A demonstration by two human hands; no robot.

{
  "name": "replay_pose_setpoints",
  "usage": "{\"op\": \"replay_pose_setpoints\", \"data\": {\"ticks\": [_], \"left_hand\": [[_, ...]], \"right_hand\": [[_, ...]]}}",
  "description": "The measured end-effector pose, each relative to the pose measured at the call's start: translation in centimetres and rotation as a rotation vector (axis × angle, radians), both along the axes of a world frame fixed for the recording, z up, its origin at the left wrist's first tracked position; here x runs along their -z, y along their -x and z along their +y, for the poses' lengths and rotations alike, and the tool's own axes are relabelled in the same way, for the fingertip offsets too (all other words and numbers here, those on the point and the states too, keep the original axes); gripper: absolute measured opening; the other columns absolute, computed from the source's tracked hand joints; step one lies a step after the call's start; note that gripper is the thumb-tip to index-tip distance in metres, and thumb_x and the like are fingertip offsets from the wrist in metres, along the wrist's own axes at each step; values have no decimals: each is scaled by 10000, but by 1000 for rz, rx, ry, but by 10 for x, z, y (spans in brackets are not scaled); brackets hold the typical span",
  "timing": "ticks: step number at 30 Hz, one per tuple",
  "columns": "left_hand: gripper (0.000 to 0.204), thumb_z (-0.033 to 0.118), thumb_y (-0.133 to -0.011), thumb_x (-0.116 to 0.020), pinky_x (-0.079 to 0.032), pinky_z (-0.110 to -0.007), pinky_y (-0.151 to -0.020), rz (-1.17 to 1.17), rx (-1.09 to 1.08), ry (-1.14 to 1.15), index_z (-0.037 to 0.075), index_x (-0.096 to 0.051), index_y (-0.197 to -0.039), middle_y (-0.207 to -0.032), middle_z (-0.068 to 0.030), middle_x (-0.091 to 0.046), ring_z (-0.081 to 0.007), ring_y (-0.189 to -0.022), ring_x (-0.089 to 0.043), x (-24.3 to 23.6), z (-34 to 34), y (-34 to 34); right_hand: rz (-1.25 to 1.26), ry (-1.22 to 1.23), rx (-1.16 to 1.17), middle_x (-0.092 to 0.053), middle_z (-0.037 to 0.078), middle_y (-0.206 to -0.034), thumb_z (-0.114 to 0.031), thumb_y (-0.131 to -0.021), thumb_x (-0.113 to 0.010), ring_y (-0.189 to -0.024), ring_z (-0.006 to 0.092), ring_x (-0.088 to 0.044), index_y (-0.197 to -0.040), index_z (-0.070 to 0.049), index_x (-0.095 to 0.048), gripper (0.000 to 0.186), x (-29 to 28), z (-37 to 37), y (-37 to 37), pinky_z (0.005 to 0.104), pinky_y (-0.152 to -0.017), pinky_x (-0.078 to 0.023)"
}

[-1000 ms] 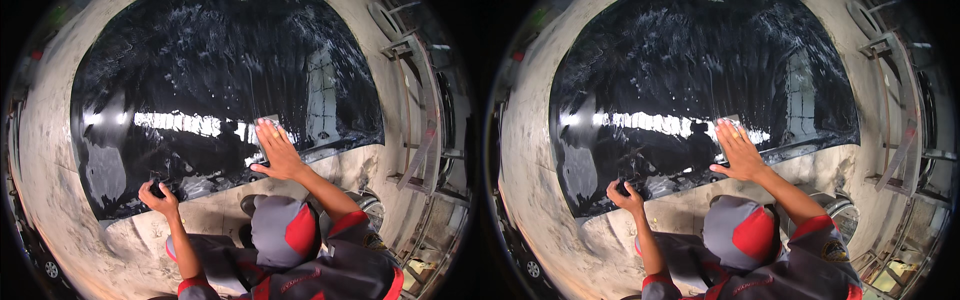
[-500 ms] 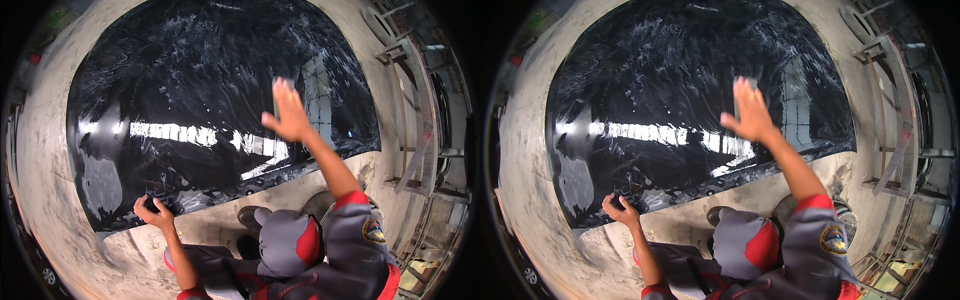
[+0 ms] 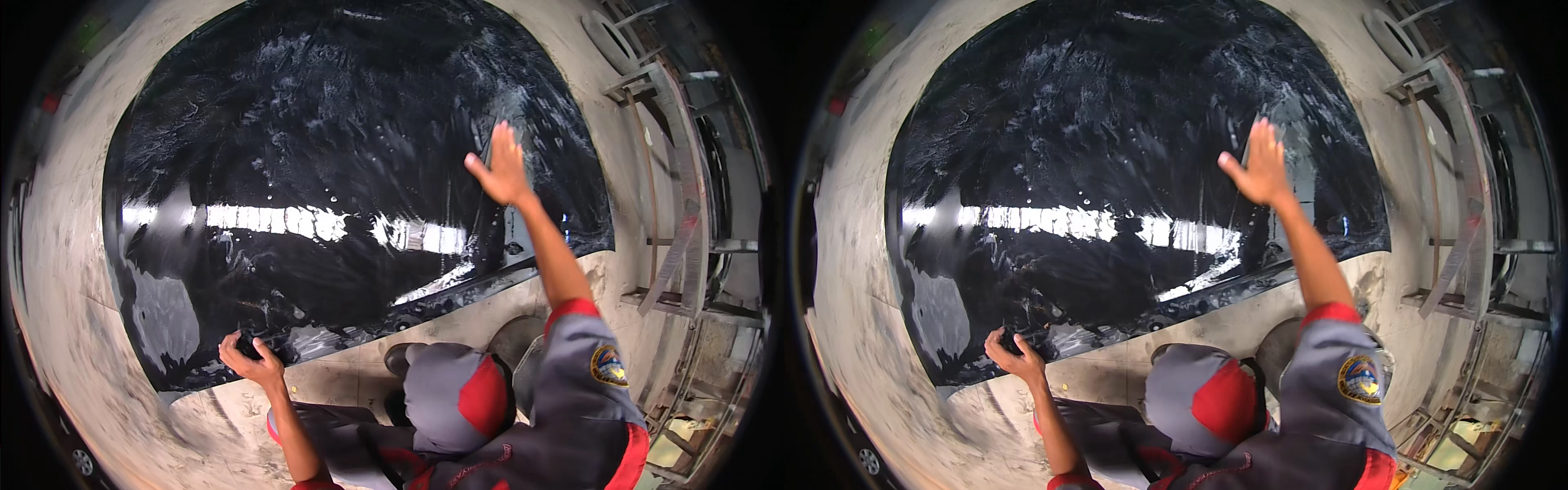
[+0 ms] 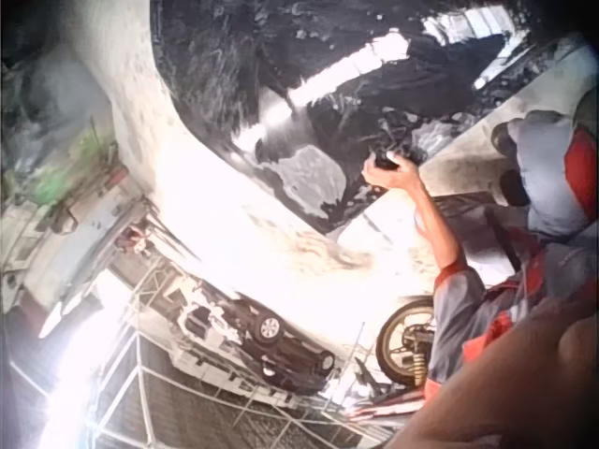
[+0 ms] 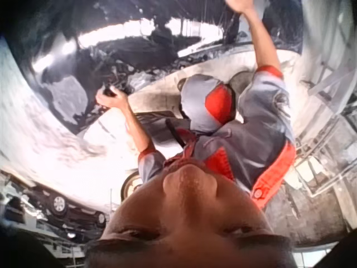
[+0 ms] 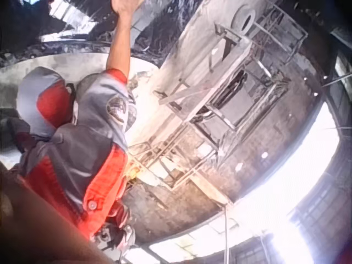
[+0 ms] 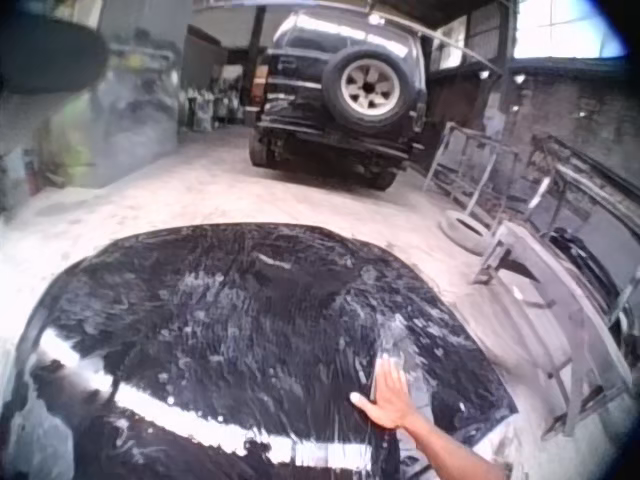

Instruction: The person sands a black car hood lying on the floor using a sanding block.

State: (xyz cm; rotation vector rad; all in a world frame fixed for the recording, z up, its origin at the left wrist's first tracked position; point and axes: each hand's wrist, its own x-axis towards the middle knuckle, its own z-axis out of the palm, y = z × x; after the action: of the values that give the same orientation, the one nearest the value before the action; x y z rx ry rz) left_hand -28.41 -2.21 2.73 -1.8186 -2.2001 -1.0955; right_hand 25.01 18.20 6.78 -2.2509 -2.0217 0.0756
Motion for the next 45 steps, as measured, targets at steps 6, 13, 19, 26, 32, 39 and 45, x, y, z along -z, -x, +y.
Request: {"op": "replay_pose_setpoints", "data": {"ticks": [6, 13, 19, 26, 32, 39, 45], "left_hand": [[400, 335, -965, -583, -386, -474, -948, 32, -23, 6, -48, -559, -1078, -1087, -187, -574, -367, -1043, -523, -8, -6, 18], [357, 284, -953, -589, -385, -474, -954, 24, -16, -23, -51, -562, -1073, -1067, -185, -573, -368, -1033, -519, 4, -4, 13], [316, 264, -949, -597, -396, -470, -933, 9, -35, -19, -40, -574, -1035, -1026, -184, -578, -371, -1009, -526, -8, -2, 7], [247, 229, -920, -588, -374, -522, -1015, 40, -121, -17, -11, -584, -977, -981, -168, -587, -365, -983, -549, -1, -12, 16], [178, 115, -859, -634, -378, -524, -1020, -54, -70, -1, -9, -578, -973, -977, -169, -598, -371, -961, -541, -2, 3, 1], [163, 111, -861, -639, -390, -505, -967, -22, -134, 13, 3, -573, -963, -972, -165, -608, -370, -946, -554, -3, -11, 16], [155, 101, -850, -639, -387, -487, -960, -76, -92, -15, 6, -571, -953, -962, -164, -604, -359, -958, -550, -1, 9, -10]], "right_hand": [[54, 277, -351, -65, 335, -1624, -738, -903, -458, -1527, 446, -73, -1538, 136, -103, 1138, -21, -100, 71, 551, -1223, -77], [37, 65, -1, -78, 306, -1636, -690, -928, -476, -1534, 426, -63, -1545, 119, -95, 1086, 2, -44, 34, 542, -1222, -100], [14, 74, 14, -57, 294, -1643, -728, -918, -435, -1540, 409, -49, -1551, 114, -69, 1115, -6, -6, 13, 524, -1233, -68], [62, 64, -268, -66, 304, -1638, -680, -937, -439, -1533, 439, -58, -1552, 107, -111, 1051, 10, -42, 85, 571, -1216, -73], [14, -6, -171, -106, 247, -1654, -581, -991, -419, -1550, 351, -71, -1571, 57, -121, 912, -8, 71, 58, 500, -1240, -78], [161, 175, -671, -216, 311, -1598, -658, -911, -520, -1512, 434, -174, -1528, 69, -252, 991, -5, -77, 174, 541, -1207, -152], [48, -131, -398, -176, 291, -1623, -647, -963, -395, -1527, 401, -143, -1534, 101, -204, 960, -14, 108, 143, 514, -1229, -134]]}}
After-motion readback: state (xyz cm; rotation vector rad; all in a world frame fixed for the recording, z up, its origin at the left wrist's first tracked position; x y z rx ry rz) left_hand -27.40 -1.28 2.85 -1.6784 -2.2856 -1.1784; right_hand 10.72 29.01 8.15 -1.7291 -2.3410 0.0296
